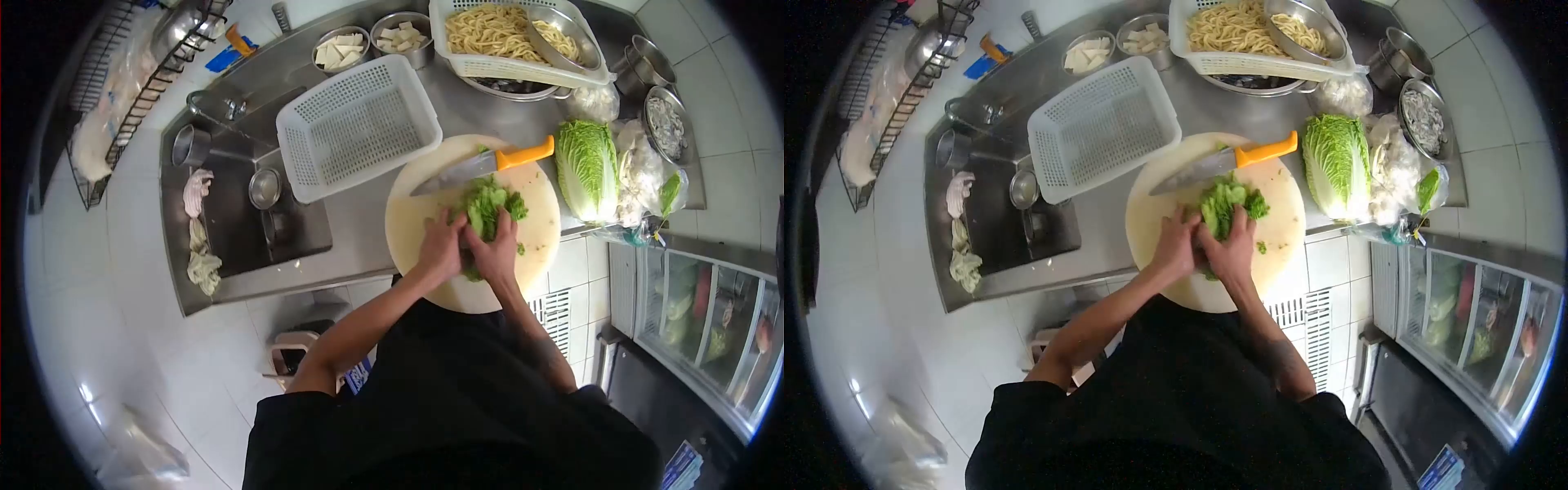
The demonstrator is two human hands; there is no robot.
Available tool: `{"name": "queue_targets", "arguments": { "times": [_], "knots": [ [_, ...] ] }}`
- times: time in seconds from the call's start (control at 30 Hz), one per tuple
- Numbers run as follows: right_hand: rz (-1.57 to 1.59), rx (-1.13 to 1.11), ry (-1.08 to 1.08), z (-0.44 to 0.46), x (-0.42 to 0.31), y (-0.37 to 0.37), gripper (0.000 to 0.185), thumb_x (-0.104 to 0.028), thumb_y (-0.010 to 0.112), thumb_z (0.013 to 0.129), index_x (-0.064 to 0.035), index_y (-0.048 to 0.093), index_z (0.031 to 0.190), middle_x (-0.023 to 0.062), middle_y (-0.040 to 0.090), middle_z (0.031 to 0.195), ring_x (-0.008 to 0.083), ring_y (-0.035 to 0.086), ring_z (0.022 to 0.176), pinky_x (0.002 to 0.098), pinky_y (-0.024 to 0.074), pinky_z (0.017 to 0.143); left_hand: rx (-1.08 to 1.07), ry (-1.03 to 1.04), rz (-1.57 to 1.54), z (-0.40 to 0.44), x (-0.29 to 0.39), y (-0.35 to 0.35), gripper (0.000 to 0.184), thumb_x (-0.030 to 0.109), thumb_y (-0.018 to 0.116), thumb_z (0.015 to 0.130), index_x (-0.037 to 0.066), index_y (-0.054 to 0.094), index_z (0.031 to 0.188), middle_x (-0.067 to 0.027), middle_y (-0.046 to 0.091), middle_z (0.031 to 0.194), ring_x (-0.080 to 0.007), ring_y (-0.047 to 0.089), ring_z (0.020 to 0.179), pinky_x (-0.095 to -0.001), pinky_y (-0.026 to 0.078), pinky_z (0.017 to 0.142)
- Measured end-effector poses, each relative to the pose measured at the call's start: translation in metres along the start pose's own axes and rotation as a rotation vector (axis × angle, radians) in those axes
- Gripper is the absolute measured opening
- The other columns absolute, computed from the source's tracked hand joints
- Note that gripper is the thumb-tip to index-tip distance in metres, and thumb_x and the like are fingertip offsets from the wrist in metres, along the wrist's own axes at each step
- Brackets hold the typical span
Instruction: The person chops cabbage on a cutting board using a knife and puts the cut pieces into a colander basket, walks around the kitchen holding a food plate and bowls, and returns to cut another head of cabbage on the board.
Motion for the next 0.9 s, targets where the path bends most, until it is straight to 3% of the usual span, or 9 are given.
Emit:
{"name": "queue_targets", "arguments": {
  "times": [0.2,0.33,0.4,0.5,0.6,0.67,0.7,0.77,0.9],
  "knots": [
    [0.309,0.263,0.032,-0.017,-0.066,-0.025,0.077,-0.026,0.076,0.073,0.0070,0.044,0.134,0.0248,0.054,0.118,0.0357,0.056,0.109,0.0412,0.0467,0.094,0.028,0.355,-0.321,0.013,0.020,-0.063,0.053,0.003,0.069,0.066,0.002,0.055,0.117,-0.0233,0.053,0.117,-0.0433,0.053,0.100,-0.0511,0.044,0.087],
    [0.483,0.216,-0.251,0.023,-0.165,0.005,0.068,-0.030,0.075,0.070,0.0032,0.051,0.125,0.0251,0.057,0.116,0.0379,0.058,0.107,0.0445,0.0471,0.090,0.112,0.430,-0.408,0.042,-0.008,-0.169,0.051,0.001,0.068,0.067,0.001,0.055,0.116,-0.0188,0.059,0.106,-0.0408,0.056,0.101,-0.0483,0.045,0.088],
    [0.388,0.139,-0.208,0.049,-0.210,0.030,0.068,-0.037,0.074,0.074,0.0041,0.050,0.123,0.0279,0.059,0.114,0.0445,0.057,0.106,0.0478,0.0449,0.093,0.041,0.327,-0.366,0.066,-0.049,-0.205,0.052,0.004,0.073,0.071,0.004,0.056,0.120,-0.0161,0.061,0.112,-0.0334,0.060,0.108,-0.0414,0.050,0.089],
    [0.221,-0.014,-0.205,0.107,-0.216,0.106,0.072,-0.045,0.072,0.079,0.0041,0.052,0.128,0.0289,0.061,0.118,0.0400,0.061,0.109,0.0432,0.0474,0.094,-0.107,0.127,-0.194,0.106,-0.118,-0.240,0.072,0.005,0.079,0.070,0.005,0.049,0.136,-0.0155,0.061,0.127,-0.0272,0.061,0.115,-0.0393,0.049,0.094],
    [-0.035,-0.237,-0.172,0.093,-0.199,0.086,0.061,-0.044,0.070,0.082,0.0014,0.060,0.122,0.0280,0.064,0.114,0.0401,0.062,0.108,0.0434,0.0484,0.093,-0.092,0.094,0.019,0.146,-0.215,-0.230,0.079,0.005,0.080,0.068,0.004,0.047,0.139,-0.0165,0.062,0.126,-0.0265,0.061,0.115,-0.0385,0.048,0.096],
    [0.002,0.027,-0.168,0.078,-0.138,0.036,0.042,-0.040,0.067,0.083,-0.0017,0.068,0.100,0.0230,0.069,0.091,0.0377,0.067,0.085,0.0456,0.0533,0.075,-0.131,0.074,0.024,0.133,-0.216,-0.235,0.080,0.007,0.080,0.068,0.003,0.046,0.140,-0.0177,0.058,0.132,-0.0292,0.057,0.120,-0.0369,0.046,0.098],
    [-0.246,0.018,-0.190,0.072,-0.113,0.016,0.034,-0.032,0.068,0.083,-0.0009,0.067,0.095,0.0235,0.068,0.087,0.0400,0.067,0.082,0.0468,0.0533,0.074,-0.126,0.052,0.022,0.128,-0.219,-0.230,0.080,0.007,0.080,0.068,0.003,0.046,0.140,-0.0177,0.058,0.132,-0.0292,0.057,0.120,-0.0369,0.046,0.098],
    [-0.250,0.206,0.055,0.054,-0.044,-0.026,0.028,-0.028,0.063,0.085,-0.0024,0.066,0.096,0.0238,0.067,0.090,0.0410,0.065,0.084,0.0485,0.0524,0.077,-0.100,0.141,-0.016,0.123,-0.214,-0.218,0.074,0.008,0.078,0.070,0.002,0.049,0.138,-0.0175,0.057,0.131,-0.0316,0.058,0.117,-0.0370,0.046,0.096],
    [-0.467,0.320,-0.100,0.043,-0.024,-0.005,0.041,-0.030,0.062,0.086,-0.0110,0.057,0.122,0.0119,0.059,0.124,0.0387,0.057,0.108,0.0535,0.0513,0.081,-0.005,0.222,-0.257,0.084,-0.153,-0.170,0.050,0.011,0.073,0.078,0.003,0.058,0.125,-0.0165,0.064,0.115,-0.0237,0.064,0.098,-0.0347,0.052,0.080]
  ]
}}
Point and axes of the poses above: each hand's wrist, its own z-axis towards the middle knuckle, its own y-axis out of the palm, x = y × z, the point moved 9 cm from there along z, towards the middle knuckle
